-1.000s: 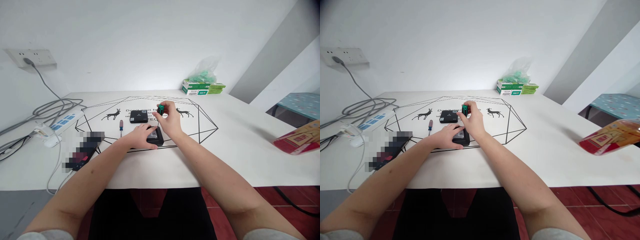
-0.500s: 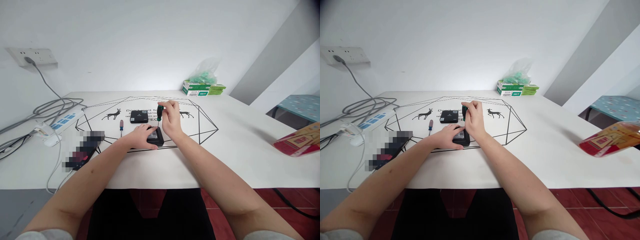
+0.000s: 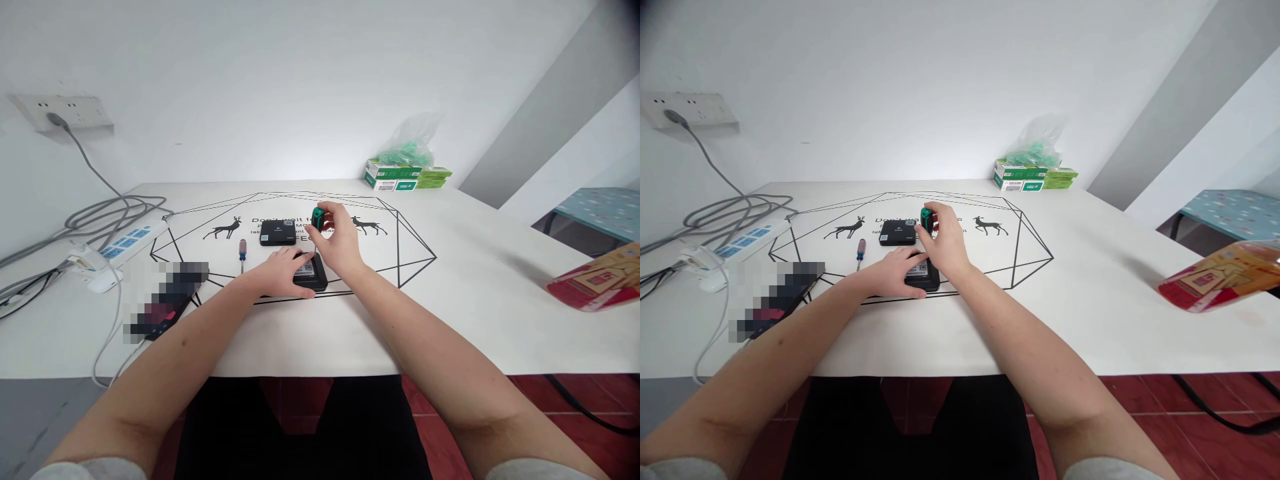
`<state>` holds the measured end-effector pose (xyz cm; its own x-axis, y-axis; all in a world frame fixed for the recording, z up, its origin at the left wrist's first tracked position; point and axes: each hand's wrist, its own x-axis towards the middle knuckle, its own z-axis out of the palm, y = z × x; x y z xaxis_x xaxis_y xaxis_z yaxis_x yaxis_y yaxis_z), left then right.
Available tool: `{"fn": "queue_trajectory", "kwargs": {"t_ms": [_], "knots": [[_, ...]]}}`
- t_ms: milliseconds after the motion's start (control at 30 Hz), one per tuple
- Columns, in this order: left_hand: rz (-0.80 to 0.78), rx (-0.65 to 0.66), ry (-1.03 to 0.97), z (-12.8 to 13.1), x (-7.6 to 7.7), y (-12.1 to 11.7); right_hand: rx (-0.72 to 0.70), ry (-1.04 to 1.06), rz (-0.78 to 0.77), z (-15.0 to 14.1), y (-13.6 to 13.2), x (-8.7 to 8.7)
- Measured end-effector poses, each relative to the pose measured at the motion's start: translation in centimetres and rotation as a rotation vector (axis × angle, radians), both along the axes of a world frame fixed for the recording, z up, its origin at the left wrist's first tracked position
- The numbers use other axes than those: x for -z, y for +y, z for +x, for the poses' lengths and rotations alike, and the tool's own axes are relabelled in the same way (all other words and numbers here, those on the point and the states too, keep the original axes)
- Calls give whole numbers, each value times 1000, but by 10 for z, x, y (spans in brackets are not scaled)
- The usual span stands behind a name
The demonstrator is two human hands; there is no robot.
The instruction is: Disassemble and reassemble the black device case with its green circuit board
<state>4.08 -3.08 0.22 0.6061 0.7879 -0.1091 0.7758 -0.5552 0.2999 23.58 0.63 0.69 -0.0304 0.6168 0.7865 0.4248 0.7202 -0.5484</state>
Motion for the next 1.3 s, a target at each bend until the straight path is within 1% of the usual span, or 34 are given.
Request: {"fn": "queue_trajectory", "kwargs": {"t_ms": [200, 400, 667, 900, 1100, 1300], "knots": [[-12, -15, 3, 2, -4, -3, 24, 25, 12, 2, 1, -2], [-33, -24, 14, 2, -5, -4, 17, 78, 17, 5, 2, -4], [-31, -21, -1, 2, -9, -5, 0, 51, -3, 6, 2, -5], [-22, -11, -4, 1, -6, -3, 24, 40, 26, 7, 4, -3], [-30, -9, 0, 2, -6, -3, -3, 32, -10, 5, 3, -2], [-31, -13, 2, 2, -6, -4, -7, 30, -7, 4, 1, -3]]}}
